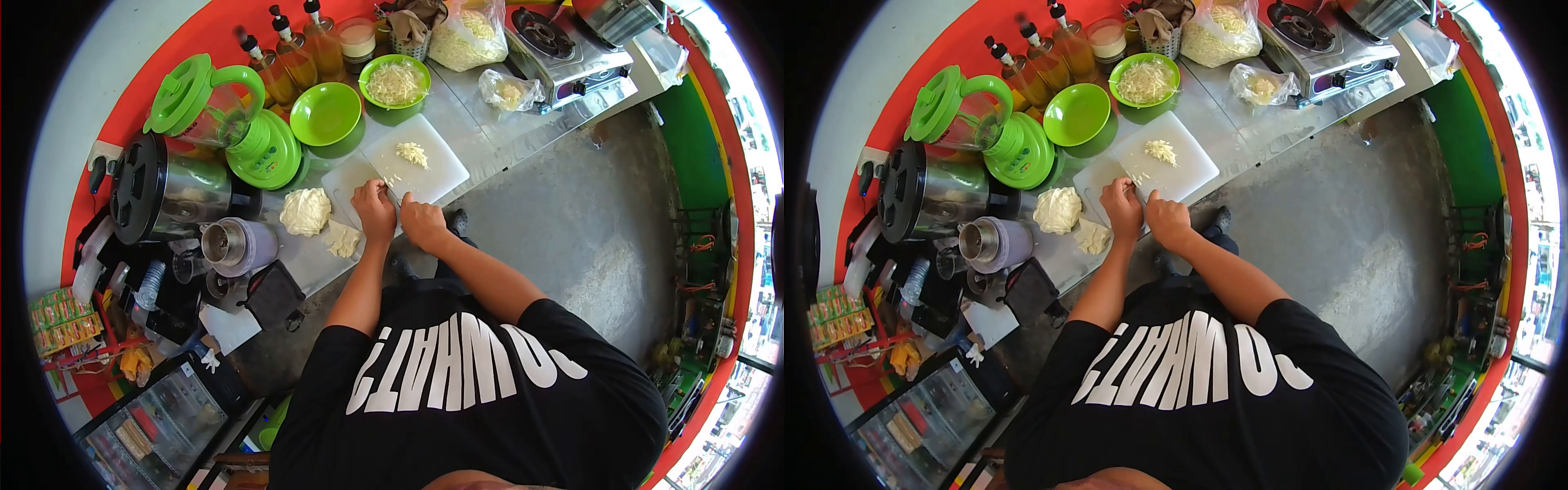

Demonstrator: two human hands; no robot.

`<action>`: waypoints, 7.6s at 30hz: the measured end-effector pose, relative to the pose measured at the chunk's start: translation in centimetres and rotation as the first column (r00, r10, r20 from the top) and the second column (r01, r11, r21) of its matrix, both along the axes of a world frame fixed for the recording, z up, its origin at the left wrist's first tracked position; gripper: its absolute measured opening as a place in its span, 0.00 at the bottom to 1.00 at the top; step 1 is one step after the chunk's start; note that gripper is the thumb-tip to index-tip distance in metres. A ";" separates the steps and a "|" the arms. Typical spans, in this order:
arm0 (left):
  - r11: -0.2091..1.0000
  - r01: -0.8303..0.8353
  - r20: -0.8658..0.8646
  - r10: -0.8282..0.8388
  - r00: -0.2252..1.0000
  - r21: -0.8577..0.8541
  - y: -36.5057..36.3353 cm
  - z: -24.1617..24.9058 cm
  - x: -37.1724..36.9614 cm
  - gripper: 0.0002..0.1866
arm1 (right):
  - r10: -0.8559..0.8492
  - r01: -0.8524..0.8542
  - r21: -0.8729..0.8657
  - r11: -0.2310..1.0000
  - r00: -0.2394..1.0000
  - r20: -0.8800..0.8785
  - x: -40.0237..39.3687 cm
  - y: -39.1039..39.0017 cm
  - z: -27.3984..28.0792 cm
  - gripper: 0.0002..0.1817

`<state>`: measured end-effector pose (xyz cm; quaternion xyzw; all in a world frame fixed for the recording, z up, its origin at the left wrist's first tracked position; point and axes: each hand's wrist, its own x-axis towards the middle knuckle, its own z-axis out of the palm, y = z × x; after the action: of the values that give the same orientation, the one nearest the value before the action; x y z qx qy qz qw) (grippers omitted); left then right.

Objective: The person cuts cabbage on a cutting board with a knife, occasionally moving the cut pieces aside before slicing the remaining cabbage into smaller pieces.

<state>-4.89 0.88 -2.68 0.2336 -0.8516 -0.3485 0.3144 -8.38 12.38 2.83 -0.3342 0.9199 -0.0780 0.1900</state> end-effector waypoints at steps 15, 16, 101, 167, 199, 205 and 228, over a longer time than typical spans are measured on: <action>0.999 0.040 -0.036 -0.039 0.999 0.036 -0.2 0.7 0.1 0.10 | -0.134 0.131 0.028 0.991 0.981 0.143 -3.9 2.2 1.7 0.14; 0.997 0.053 -0.020 -0.052 0.998 0.056 -0.1 0.8 0.1 0.09 | -0.126 0.133 -0.049 0.990 0.985 0.121 -3.5 2.3 1.5 0.13; 0.971 -0.043 0.426 0.143 0.893 -0.236 1.5 3.3 -0.1 0.04 | 0.316 -0.309 -0.069 0.949 0.935 0.162 -8.4 7.4 3.6 0.17; 0.975 0.221 0.524 -0.194 0.829 0.010 -1.7 5.7 0.5 0.11 | 0.347 -0.346 -0.031 0.938 0.935 0.072 -6.5 2.4 -0.3 0.12; 0.985 0.154 0.386 -0.170 0.907 0.072 -1.5 4.1 1.0 0.13 | 0.297 -0.304 -0.013 0.952 0.918 0.264 -6.3 3.5 0.7 0.13; 0.987 0.146 0.405 -0.161 0.900 0.067 -1.0 4.7 1.0 0.14 | 0.260 -0.288 0.031 0.957 0.901 0.347 -6.8 1.9 3.1 0.13; 0.996 0.080 0.408 -0.087 0.909 0.035 -0.7 3.8 1.1 0.11 | 0.154 -0.274 0.162 0.948 0.840 0.521 -7.2 1.0 5.4 0.22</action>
<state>-3.78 0.16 1.10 0.2674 -0.9046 -0.3126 0.1121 -15.54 13.38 8.28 -0.3795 0.7979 -0.0333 0.4672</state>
